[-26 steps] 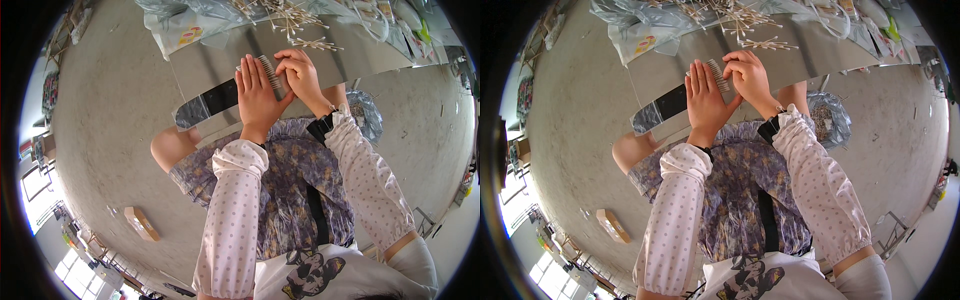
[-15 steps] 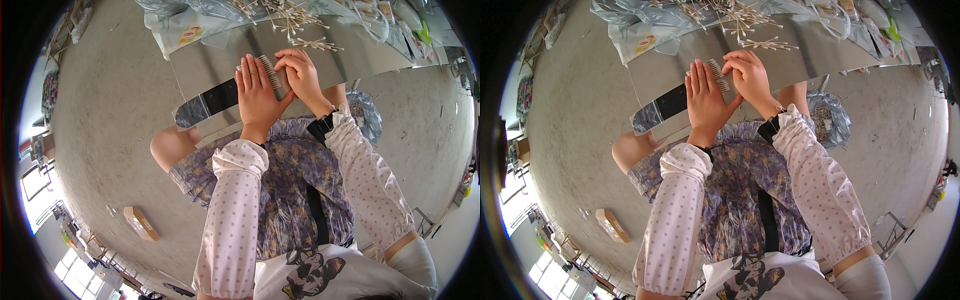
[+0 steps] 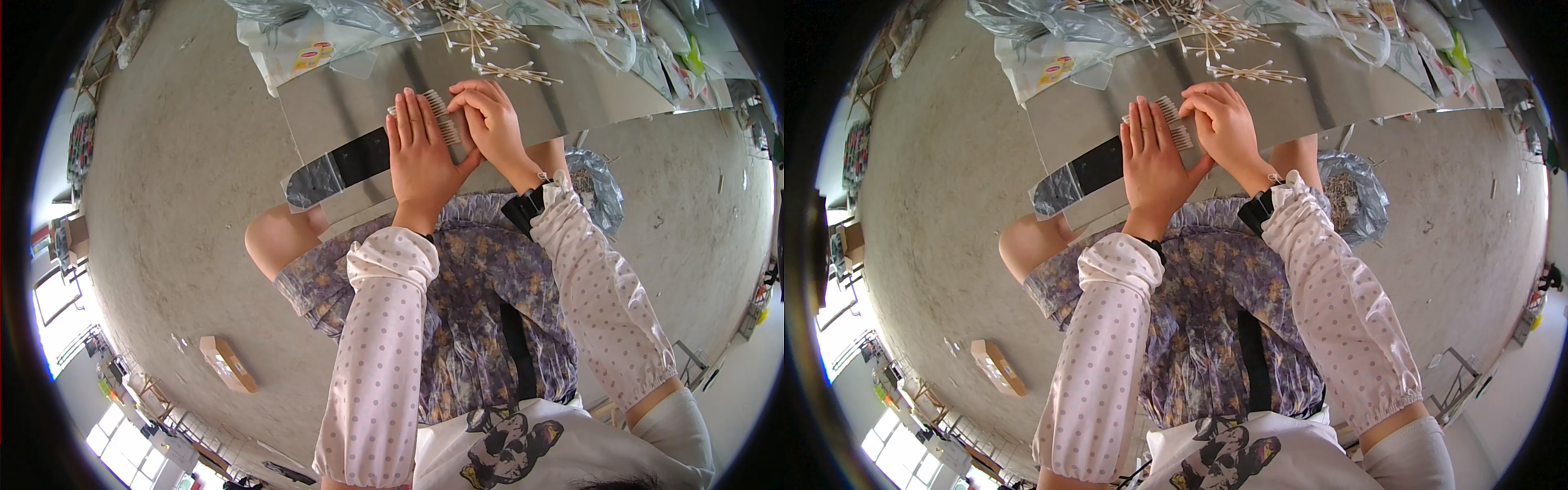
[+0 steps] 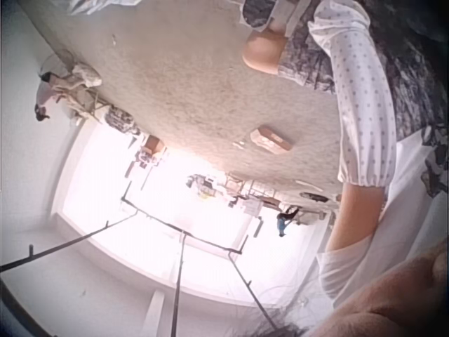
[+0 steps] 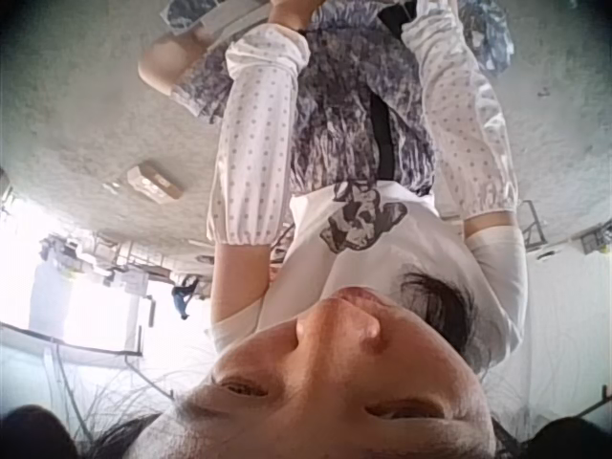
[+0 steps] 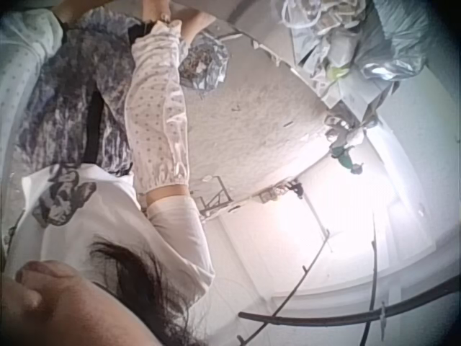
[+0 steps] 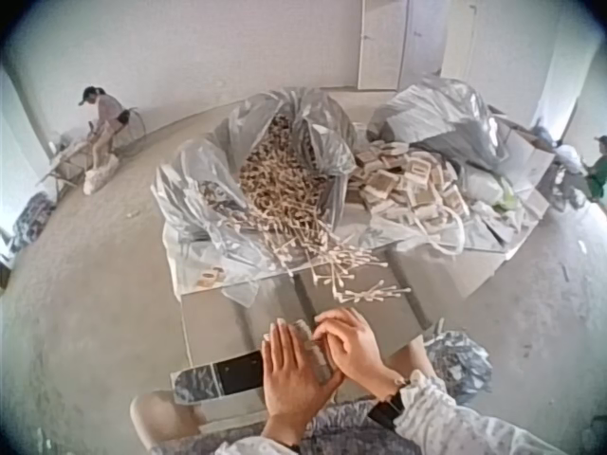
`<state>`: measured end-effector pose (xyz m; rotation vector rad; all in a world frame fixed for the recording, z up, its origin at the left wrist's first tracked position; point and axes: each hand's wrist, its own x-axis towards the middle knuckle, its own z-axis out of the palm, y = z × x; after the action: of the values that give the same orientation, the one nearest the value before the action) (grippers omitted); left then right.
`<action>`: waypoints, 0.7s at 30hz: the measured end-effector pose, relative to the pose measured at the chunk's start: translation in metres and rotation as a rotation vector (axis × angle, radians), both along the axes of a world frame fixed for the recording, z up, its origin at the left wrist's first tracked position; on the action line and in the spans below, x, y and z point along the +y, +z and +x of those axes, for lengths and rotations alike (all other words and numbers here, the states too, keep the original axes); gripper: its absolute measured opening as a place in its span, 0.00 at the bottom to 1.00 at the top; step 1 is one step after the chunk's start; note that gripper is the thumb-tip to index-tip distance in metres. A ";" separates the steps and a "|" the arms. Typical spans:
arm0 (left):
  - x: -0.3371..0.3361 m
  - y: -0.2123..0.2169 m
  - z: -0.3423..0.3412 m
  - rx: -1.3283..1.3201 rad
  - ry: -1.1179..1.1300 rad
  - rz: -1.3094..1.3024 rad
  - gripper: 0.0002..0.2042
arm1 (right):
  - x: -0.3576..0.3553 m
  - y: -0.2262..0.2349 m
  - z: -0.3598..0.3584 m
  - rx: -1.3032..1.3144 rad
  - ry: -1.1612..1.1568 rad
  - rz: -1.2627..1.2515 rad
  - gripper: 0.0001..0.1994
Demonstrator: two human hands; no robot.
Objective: Packing cotton swabs into small plastic bags at a workstation.
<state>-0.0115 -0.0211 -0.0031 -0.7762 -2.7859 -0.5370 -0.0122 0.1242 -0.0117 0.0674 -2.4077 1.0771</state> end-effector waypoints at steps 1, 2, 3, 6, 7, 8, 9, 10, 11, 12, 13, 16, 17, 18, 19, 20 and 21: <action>0.000 0.000 0.000 0.004 0.000 0.001 0.49 | -0.001 0.001 0.000 0.005 -0.013 -0.004 0.07; 0.000 0.000 0.000 0.007 -0.002 0.002 0.49 | -0.001 0.000 0.000 0.005 -0.013 -0.003 0.07; 0.000 0.000 0.000 0.007 -0.001 0.002 0.49 | -0.001 0.000 0.000 0.004 -0.010 0.003 0.07; 0.001 0.000 0.000 0.004 0.000 0.005 0.49 | 0.000 0.000 0.000 0.004 -0.010 0.024 0.07; 0.002 0.000 0.000 0.000 -0.002 0.004 0.49 | 0.000 0.001 0.000 0.005 -0.012 0.037 0.07; 0.001 0.000 0.000 -0.004 -0.002 0.000 0.49 | 0.000 0.001 0.000 0.005 -0.011 0.036 0.07; 0.000 0.000 0.000 -0.004 -0.001 -0.002 0.49 | -0.001 0.001 0.000 0.003 -0.008 0.044 0.07; -0.001 0.000 0.000 -0.002 -0.003 -0.004 0.49 | -0.001 0.001 0.000 0.002 -0.005 0.052 0.07; -0.001 -0.001 0.000 -0.001 -0.004 -0.005 0.50 | 0.000 0.001 0.000 0.002 -0.004 0.052 0.07; -0.001 -0.001 0.000 0.000 -0.004 -0.004 0.50 | 0.001 0.000 0.000 0.000 0.006 0.071 0.07; -0.001 0.000 0.000 -0.005 -0.004 -0.005 0.50 | 0.001 0.000 0.000 -0.002 0.016 0.089 0.07; 0.001 0.000 -0.001 -0.014 -0.006 0.000 0.50 | 0.001 0.000 -0.001 0.007 -0.006 0.066 0.06; 0.000 0.000 -0.001 -0.020 -0.005 0.001 0.50 | 0.000 0.000 -0.002 0.007 -0.006 0.066 0.06; 0.000 0.000 -0.001 -0.020 -0.005 0.000 0.50 | 0.000 0.000 -0.002 0.008 -0.011 0.063 0.06; 0.000 0.000 -0.001 -0.020 -0.005 0.001 0.50 | -0.001 0.001 -0.002 0.008 -0.016 0.060 0.06; 0.000 0.000 -0.001 -0.021 -0.005 0.002 0.50 | -0.002 0.001 -0.002 0.008 -0.016 0.060 0.06; 0.000 0.000 -0.001 -0.021 -0.005 0.001 0.50 | -0.002 0.002 -0.001 0.005 -0.015 0.064 0.07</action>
<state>-0.0125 -0.0216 -0.0032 -0.7822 -2.8033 -0.5504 -0.0136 0.1219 -0.0100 0.0728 -2.4346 0.9919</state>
